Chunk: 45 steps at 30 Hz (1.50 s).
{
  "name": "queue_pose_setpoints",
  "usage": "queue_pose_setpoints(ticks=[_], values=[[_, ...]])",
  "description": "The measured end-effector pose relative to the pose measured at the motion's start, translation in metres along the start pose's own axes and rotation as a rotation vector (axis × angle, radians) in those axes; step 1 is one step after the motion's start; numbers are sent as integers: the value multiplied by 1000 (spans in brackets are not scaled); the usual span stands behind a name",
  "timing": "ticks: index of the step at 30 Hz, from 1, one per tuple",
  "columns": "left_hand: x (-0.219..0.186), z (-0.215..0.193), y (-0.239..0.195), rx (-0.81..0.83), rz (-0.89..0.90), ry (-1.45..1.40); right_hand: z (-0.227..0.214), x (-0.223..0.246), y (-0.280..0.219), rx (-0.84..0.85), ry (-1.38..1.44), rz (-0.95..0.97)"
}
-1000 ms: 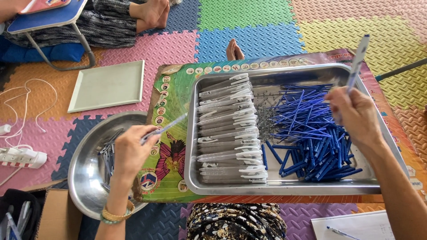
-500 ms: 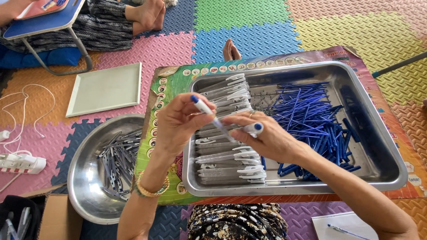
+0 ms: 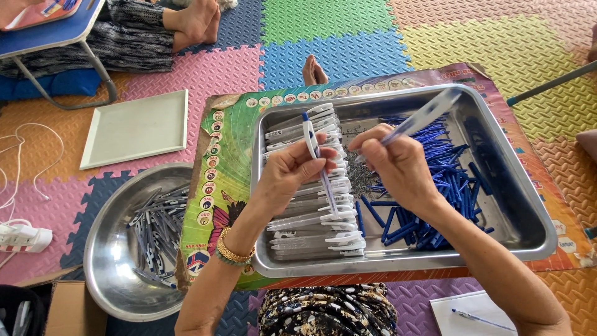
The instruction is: The person assembles pens by picking up white pen bodies and blue ink cartridges from a metal tray. They insert the cartridges into the bodies and place the assembled pens back into the tray. The person also picks up loose pen parts from a metal bowl on the floor.
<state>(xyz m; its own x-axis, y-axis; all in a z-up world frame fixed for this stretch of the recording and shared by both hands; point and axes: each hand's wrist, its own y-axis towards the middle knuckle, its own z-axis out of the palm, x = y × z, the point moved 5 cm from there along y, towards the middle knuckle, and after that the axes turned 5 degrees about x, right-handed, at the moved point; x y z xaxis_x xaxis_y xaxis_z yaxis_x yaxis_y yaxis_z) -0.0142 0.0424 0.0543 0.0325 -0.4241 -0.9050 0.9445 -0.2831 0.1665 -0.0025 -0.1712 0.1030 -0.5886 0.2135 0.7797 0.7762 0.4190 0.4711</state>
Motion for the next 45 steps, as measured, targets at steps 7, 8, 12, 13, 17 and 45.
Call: queue_pose_setpoints(ticks=[7, 8, 12, 13, 17, 45], values=[[9, -4, 0, 80, -40, -14, 16, 2, 1, -41, 343, 77], [10, -5, 1, 85, -40, 3, 16, 0, 1, -73, 325, 71], [9, 0, 1, 88, -50, 38, 19, 1, 1, -108, 198, 45], [11, -2, 2, 89, -50, 38, 19, 1, 1, -109, 198, 45], [13, 1, 5, 119, -51, 63, 21, 6, 2, -94, 147, 47], [25, 4, 9, 113, -166, 287, 18, -14, -4, -106, -158, -346]])
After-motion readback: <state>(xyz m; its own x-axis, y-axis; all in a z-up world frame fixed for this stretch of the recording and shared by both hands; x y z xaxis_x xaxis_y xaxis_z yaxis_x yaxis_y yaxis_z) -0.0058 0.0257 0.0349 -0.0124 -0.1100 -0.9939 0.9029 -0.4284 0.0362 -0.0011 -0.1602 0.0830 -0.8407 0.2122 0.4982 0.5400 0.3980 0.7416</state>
